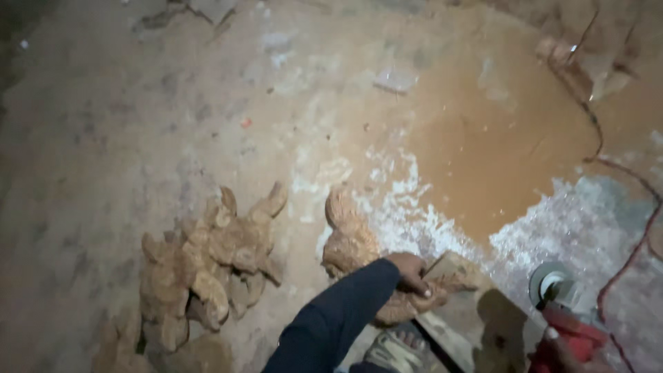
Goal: The person uses a handheld angle grinder with a sanding disc to smooth the edges and surfaces of a carved wooden piece. They hold the wood with one hand and guide the tool with the other, repeatedly repositioning the piece to access different areas.
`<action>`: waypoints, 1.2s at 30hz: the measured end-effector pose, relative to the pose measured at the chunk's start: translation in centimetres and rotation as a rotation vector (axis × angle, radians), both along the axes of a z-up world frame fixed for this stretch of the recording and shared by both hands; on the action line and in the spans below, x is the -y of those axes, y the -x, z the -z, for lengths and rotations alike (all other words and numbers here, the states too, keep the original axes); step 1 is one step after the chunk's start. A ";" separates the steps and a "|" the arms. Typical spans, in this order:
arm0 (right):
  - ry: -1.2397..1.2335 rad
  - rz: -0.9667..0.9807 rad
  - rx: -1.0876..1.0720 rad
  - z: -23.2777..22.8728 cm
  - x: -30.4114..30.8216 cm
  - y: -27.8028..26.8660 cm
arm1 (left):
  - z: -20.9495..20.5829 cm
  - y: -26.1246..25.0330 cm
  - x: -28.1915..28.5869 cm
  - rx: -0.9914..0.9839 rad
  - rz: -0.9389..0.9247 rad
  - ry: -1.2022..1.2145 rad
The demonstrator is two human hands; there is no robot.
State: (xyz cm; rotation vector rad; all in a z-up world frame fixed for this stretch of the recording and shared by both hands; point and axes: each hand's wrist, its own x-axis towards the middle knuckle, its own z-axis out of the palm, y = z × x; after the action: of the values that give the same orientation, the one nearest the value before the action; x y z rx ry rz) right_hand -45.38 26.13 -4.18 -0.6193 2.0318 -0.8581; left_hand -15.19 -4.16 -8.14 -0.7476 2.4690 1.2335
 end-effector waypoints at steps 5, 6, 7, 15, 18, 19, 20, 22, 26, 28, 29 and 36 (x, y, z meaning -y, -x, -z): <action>0.206 0.167 0.052 -4.0 -1.0 -2.7 | 1.1 0.3 0.1 0.010 -0.062 -0.050; 0.263 0.233 0.100 -5.0 -0.3 -3.0 | 0.8 0.4 0.5 0.097 -0.035 0.008; 0.234 0.191 -0.025 -6.3 0.0 -3.2 | 0.3 0.5 0.5 0.107 -0.018 0.035; 0.287 0.235 0.056 -11.3 1.3 -5.8 | -7.6 -2.4 -2.7 0.059 -0.116 0.247; 0.315 0.241 0.135 -11.9 1.5 -5.8 | -8.4 -2.5 -2.8 0.131 -0.113 0.236; 0.334 0.247 0.151 -11.9 1.5 -5.9 | -8.4 -2.5 -2.7 0.160 -0.104 0.220; 0.352 0.250 0.170 -11.9 1.5 -6.0 | -8.4 -2.7 -2.7 0.135 -0.109 0.223; 0.357 0.242 0.173 -11.9 1.3 -6.0 | -8.0 -3.1 -3.1 0.084 -0.116 0.231; 0.316 0.199 0.104 -12.0 1.2 -5.9 | -7.1 -3.6 -3.9 0.052 -0.022 0.250; 0.312 0.151 0.050 -12.2 1.2 -5.9 | -6.7 -3.6 -4.1 0.070 -0.025 0.251; 0.310 0.127 0.023 -12.2 1.2 -5.9 | -6.7 -3.7 -4.0 0.072 -0.038 0.249; 0.216 0.134 -0.006 -12.0 0.9 -6.3 | -9.0 -5.1 -6.6 -0.052 0.011 0.507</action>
State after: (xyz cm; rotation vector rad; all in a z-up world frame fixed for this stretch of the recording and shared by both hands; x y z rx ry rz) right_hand -39.05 25.24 7.81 -0.6083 2.0192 -1.1670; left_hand -10.13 2.44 0.86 -0.8219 2.8584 0.6225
